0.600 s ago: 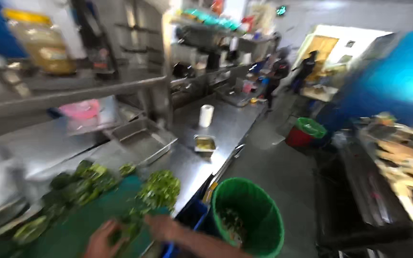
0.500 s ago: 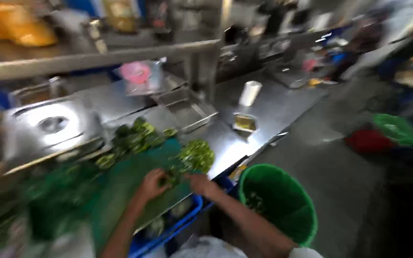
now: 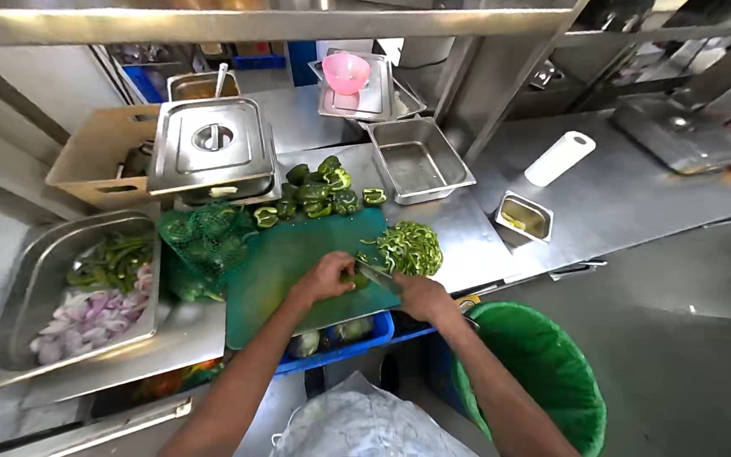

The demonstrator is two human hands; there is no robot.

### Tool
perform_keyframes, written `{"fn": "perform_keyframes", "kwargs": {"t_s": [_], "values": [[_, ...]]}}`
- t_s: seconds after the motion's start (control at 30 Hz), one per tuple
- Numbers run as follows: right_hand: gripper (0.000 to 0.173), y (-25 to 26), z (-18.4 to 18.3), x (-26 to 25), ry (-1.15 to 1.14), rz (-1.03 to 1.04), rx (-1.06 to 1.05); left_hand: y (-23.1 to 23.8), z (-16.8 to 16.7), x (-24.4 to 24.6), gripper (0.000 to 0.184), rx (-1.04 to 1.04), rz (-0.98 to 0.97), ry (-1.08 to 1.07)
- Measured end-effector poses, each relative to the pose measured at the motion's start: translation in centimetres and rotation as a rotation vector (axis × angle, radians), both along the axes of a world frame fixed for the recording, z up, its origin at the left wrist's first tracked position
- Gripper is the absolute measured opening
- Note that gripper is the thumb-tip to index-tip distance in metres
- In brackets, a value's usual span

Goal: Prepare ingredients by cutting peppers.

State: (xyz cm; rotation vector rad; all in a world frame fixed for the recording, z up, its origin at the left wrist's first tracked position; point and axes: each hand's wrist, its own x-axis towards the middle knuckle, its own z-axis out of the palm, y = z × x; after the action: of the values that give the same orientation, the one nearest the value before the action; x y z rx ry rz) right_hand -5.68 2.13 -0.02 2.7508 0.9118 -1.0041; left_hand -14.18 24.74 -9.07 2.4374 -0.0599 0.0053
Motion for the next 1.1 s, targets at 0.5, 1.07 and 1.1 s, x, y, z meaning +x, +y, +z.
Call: {"fn": "perform_keyframes", "kwargs": {"t_s": [0.5, 1.07, 1.1], "values": [[0.044, 2.3, -4.2, -0.6, 0.05, 0.003, 0.048, -0.1, -0.4, -0.6, 0.021, -0.032, 0.044, -0.075], [0.046, 1.4, -4.1, -1.5, 0.092, -0.029, 0.045, -0.4, -1.5, -1.5, 0.02, -0.067, 0.092, -0.177], [0.046, 2.1, -5.6, -1.8, 0.102, -0.043, 0.058, -0.3, -1.5, -1.5, 0.02, -0.06, 0.095, -0.175]]}}
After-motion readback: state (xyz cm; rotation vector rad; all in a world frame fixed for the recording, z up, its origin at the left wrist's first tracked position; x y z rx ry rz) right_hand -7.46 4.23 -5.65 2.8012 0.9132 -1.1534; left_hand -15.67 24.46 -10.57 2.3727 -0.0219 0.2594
